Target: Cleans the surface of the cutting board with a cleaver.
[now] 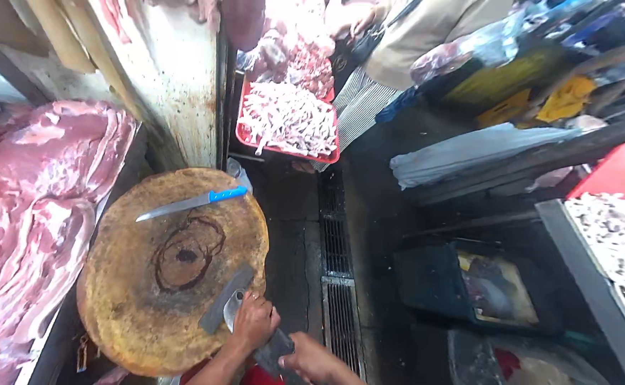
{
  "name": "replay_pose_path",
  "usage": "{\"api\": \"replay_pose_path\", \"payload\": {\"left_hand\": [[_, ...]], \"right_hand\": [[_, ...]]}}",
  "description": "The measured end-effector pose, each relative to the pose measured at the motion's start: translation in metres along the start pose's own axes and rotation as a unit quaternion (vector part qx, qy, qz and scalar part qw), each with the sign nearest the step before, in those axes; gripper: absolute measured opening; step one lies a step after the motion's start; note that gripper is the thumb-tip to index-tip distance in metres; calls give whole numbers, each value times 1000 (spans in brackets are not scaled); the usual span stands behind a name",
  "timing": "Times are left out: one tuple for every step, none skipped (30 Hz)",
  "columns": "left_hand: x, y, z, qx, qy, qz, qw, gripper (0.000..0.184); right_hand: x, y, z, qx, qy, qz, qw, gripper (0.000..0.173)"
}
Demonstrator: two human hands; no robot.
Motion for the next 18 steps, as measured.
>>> {"api": "replay_pose_path", "payload": {"left_hand": [[-8, -6, -2, 15, -17, 22, 1000, 42], [-18, -20, -6, 19, -30, 51, 998, 40], [-28, -43, -13, 12, -36, 91, 995, 38], [-37, -71, -20, -12, -36, 138, 990, 36], [-44, -101, -25, -41, -38, 189, 980, 36], [-47, -130, -27, -72, -43, 240, 967, 35], [-48, -154, -26, -87, -50, 294, 951, 35], [-47, -169, -22, -93, -53, 344, 933, 35], [-44, -173, -15, -102, -52, 381, 917, 35], [-38, -167, -7, -109, -50, 400, 909, 35], [-33, -153, -3, -109, -43, 396, 911, 34], [-28, -130, -2, -107, -32, 369, 923, 34], [-24, -95, -4, -112, -24, 313, 943, 34], [-19, -55, -8, -111, -16, 244, 963, 35], [-13, -17, -14, -82, -17, 185, 979, 34], [-9, 12, -19, -35, -24, 142, 989, 33], [-10, 30, -20, 11, -38, 116, 992, 33], [-14, 34, -20, 36, -47, 102, 993, 33]], "right_hand": [[-5, -11, -1, 21, -1, -11, 1000, 38], [-14, -23, -7, 54, -10, -27, 998, 41], [-29, -37, -15, 99, -34, -49, 993, 42], [-46, -50, -24, 148, -73, -74, 984, 43], [-64, -62, -34, 195, -124, -97, 968, 42], [-80, -71, -44, 235, -177, -117, 949, 40], [-93, -79, -52, 266, -227, -129, 928, 37], [-100, -86, -54, 286, -268, -135, 910, 34], [-99, -92, -49, 296, -299, -134, 897, 33], [-92, -93, -41, 301, -315, -128, 891, 32], [-83, -89, -29, 297, -314, -120, 893, 33], [-71, -80, -14, 284, -293, -112, 906, 34], [-54, -67, 7, 255, -250, -101, 929, 37], [-36, -51, 28, 214, -194, -88, 953, 42], [-20, -37, 45, 169, -139, -81, 972, 44], [-7, -30, 55, 135, -89, -85, 983, 44], [1, -30, 59, 112, -51, -91, 988, 43], [2, -34, 55, 103, -34, -95, 990, 42]]}}
Point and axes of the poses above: each hand's wrist, its own y-axis away from the middle knuckle, its own z-axis out of the palm, x = y × z, the point moved 8 cm from there along -y, towards the middle knuckle, and after that the axes turned 3 degrees about z, right-handed, at the moved point
